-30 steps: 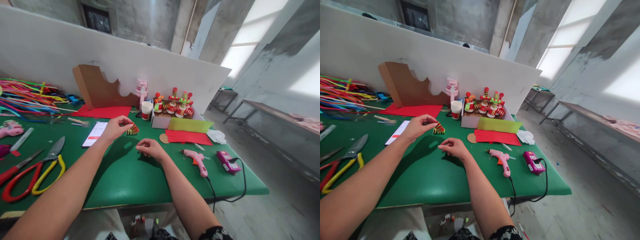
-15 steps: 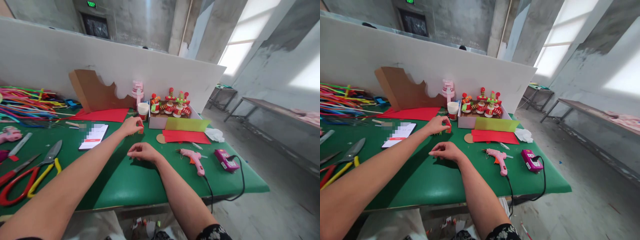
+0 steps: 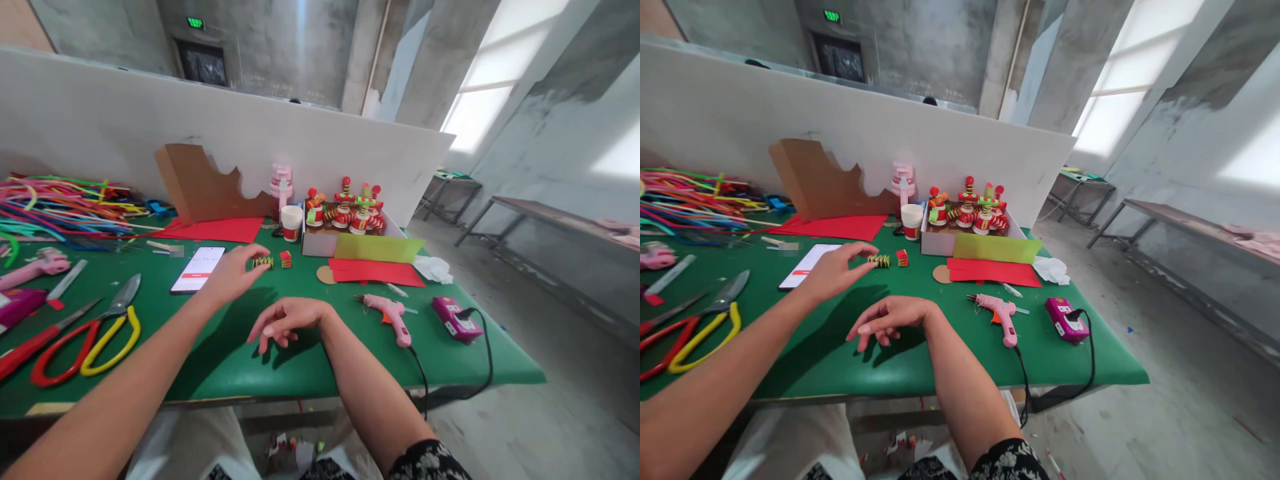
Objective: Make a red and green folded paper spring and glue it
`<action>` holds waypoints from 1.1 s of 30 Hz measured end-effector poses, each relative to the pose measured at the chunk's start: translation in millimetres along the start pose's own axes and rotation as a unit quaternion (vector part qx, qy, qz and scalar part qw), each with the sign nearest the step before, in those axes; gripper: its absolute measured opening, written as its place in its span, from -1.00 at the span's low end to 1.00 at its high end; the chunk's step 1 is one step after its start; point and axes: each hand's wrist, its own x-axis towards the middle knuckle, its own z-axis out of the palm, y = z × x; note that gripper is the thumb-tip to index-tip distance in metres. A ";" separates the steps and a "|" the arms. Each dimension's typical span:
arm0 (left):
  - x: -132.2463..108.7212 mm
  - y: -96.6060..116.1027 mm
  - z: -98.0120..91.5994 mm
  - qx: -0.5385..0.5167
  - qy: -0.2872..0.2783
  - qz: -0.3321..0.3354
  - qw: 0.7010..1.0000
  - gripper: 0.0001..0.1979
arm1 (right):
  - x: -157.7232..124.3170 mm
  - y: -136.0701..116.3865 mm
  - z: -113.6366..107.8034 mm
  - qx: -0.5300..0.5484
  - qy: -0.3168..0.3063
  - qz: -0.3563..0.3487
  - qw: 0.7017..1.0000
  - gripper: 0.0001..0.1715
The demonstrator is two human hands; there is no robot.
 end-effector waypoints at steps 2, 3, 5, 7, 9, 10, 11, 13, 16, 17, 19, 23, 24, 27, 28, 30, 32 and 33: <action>-44.8 9.5 3.2 -0.004 0.001 -0.016 1.000 -0.71 | 1.8 -2.2 5.1 -0.005 -0.049 0.000 0.999 -0.29; -66.6 13.9 8.5 0.002 -0.009 -0.027 1.000 -0.67 | 2.9 -3.2 8.2 -0.007 -0.067 -0.002 0.998 -0.30; -104.2 21.7 23.0 0.034 -0.027 -0.044 0.998 -0.63 | 4.0 -4.6 14.6 -0.016 -0.096 -0.002 0.995 -0.34; -128.8 27.9 36.8 0.092 -0.022 -0.028 0.995 -0.72 | 2.9 -4.9 18.8 -0.028 -0.106 0.002 0.994 -0.42; -139.4 32.0 45.5 0.147 -0.014 -0.015 0.989 -0.75 | 0.9 -3.5 16.8 -0.039 -0.027 -0.002 0.999 -0.51; -140.7 33.1 47.7 0.168 -0.006 -0.010 0.986 -0.75 | 0.3 -2.2 12.8 -0.041 0.040 -0.013 0.998 -0.55; -140.4 33.6 48.7 0.181 0.002 -0.005 0.984 -0.74 | 0.5 -0.8 6.6 -0.041 0.151 -0.036 0.987 -0.58; -137.7 33.3 48.6 0.193 0.015 0.005 0.981 -0.73 | 4.0 2.5 -10.8 -0.041 0.313 -0.079 0.945 -0.60; -135.2 31.9 47.6 0.203 0.013 0.017 0.979 -0.75 | 15.7 6.9 -40.1 -0.113 0.626 -0.069 0.768 -0.62; -135.2 31.7 47.4 0.206 0.009 0.017 0.978 -0.76 | 20.3 8.1 -48.2 -0.130 0.653 -0.062 0.743 -0.54; -135.9 31.9 47.3 0.208 0.006 0.017 0.978 -0.77 | 28.6 10.3 -60.0 -0.199 0.669 -0.050 0.714 -0.34; -136.7 32.7 47.7 0.202 0.008 0.021 0.979 -0.78 | 37.1 12.1 -70.8 -0.316 0.638 0.036 0.701 -0.04; -136.6 32.7 47.8 0.202 0.009 0.022 0.979 -0.78 | 37.5 11.9 -72.5 -0.325 0.627 0.063 0.705 -0.01; -136.2 32.0 48.2 0.205 0.012 0.023 0.978 -0.79 | 37.3 10.5 -76.7 -0.332 0.605 0.109 0.715 0.02; -136.1 31.8 48.2 0.205 0.012 0.022 0.978 -0.80 | 37.1 10.1 -77.7 -0.332 0.603 0.113 0.716 0.01; -136.0 31.5 48.0 0.204 0.012 0.020 0.979 -0.80 | 37.1 9.7 -78.7 -0.329 0.606 0.113 0.715 0.00; -136.1 31.5 47.7 0.201 0.011 0.019 0.979 -0.80 | 37.1 9.9 -78.5 -0.321 0.615 0.110 0.712 -0.02; -136.2 31.4 47.6 0.199 0.010 0.019 0.980 -0.80 | 37.0 10.0 -78.1 -0.317 0.618 0.109 0.711 -0.03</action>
